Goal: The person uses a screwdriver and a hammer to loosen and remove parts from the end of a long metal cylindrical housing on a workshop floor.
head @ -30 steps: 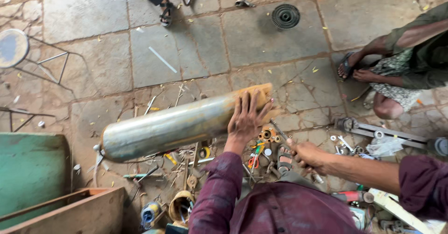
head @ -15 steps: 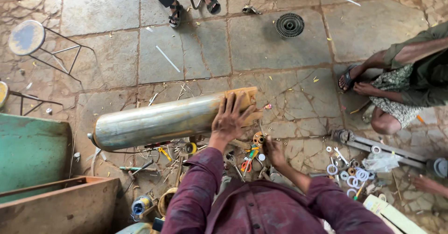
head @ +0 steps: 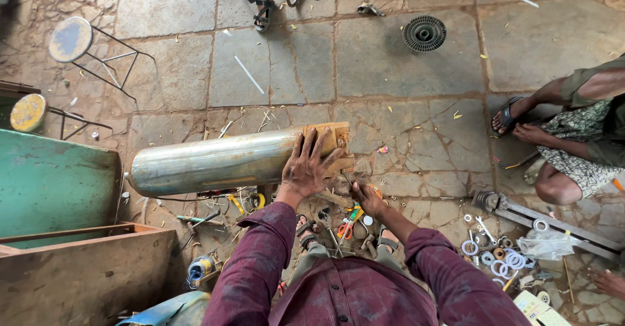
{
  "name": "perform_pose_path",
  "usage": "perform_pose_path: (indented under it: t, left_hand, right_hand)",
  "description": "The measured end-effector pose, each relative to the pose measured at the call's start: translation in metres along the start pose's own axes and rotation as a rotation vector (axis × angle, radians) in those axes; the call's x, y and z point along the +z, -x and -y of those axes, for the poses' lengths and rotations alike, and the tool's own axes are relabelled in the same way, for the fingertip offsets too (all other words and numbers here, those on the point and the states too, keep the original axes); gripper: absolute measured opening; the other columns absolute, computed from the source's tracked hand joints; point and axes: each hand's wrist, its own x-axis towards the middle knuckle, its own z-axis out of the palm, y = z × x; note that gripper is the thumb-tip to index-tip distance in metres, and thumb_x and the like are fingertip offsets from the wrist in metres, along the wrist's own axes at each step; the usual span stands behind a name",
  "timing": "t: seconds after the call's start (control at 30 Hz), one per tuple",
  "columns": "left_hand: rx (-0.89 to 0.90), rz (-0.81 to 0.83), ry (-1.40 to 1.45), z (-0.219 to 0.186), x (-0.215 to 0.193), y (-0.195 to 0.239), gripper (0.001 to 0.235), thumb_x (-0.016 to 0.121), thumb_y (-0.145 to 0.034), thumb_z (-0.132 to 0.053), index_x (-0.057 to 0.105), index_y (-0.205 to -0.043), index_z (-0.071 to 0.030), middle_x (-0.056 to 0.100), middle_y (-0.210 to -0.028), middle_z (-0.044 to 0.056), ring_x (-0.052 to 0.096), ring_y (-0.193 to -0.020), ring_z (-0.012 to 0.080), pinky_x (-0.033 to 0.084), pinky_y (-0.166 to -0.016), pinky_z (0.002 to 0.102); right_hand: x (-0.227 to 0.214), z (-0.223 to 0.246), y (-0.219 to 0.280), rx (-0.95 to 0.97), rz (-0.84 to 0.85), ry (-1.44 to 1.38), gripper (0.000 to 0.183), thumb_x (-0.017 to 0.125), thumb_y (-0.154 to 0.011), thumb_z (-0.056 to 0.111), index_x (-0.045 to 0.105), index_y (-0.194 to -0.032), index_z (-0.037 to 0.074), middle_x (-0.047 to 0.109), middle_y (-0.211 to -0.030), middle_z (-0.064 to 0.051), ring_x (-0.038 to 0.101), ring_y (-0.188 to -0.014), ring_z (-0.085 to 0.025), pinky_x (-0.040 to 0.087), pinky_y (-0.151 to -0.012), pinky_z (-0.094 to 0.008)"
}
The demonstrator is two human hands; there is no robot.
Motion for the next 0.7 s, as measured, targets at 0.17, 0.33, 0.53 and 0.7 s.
perform_pose_path:
  t: [0.17, 0.33, 0.53, 0.7]
  left_hand:
    - [0.016, -0.017, -0.022, 0.005, 0.005, 0.0, 0.081, 0.059, -0.082, -0.069, 0.04, -0.154, -0.04, 0.019, -0.168, 0.013, 0.024, -0.151, 0.0444, 0.017, -0.122, 0.062]
    - [0.023, -0.12, -0.045, 0.004, 0.016, -0.009, 0.073, 0.053, -0.089, -0.066, 0.041, -0.155, -0.039, 0.023, -0.167, 0.017, 0.029, -0.148, 0.0475, 0.024, -0.121, 0.063]
    - [0.056, -0.223, -0.042, 0.007, 0.03, 0.001, 0.064, 0.047, -0.096, -0.056, 0.038, -0.157, -0.04, 0.031, -0.164, 0.022, 0.039, -0.144, 0.0493, 0.029, -0.119, 0.062]
    - [0.076, -0.386, -0.048, 0.006, 0.05, 0.0, 0.058, 0.044, -0.107, -0.043, 0.03, -0.162, -0.034, 0.04, -0.161, 0.028, 0.049, -0.138, 0.0502, 0.035, -0.117, 0.059]
  right_hand:
    - [0.016, 0.004, -0.003, -0.016, -0.073, 0.046, 0.059, 0.03, -0.113, 0.047, 0.058, -0.096, -0.001, 0.056, -0.079, -0.016, 0.051, -0.077, -0.031, 0.047, -0.076, -0.04]
    - [0.02, 0.023, 0.016, -0.058, -0.188, -0.092, 0.048, 0.033, -0.12, 0.035, 0.055, -0.1, -0.002, 0.048, -0.081, -0.016, 0.042, -0.074, -0.031, 0.042, -0.071, -0.04]
    - [0.054, 0.029, 0.023, -0.372, -0.51, 0.352, 0.035, 0.036, -0.107, 0.018, 0.057, -0.119, -0.007, 0.064, -0.103, -0.019, 0.059, -0.087, -0.029, 0.05, -0.081, -0.037]
    - [0.054, 0.027, 0.03, -0.345, -0.509, 1.454, 0.047, 0.042, -0.087, 0.003, 0.053, -0.13, -0.014, 0.061, -0.109, -0.026, 0.056, -0.087, -0.036, 0.05, -0.084, -0.043]
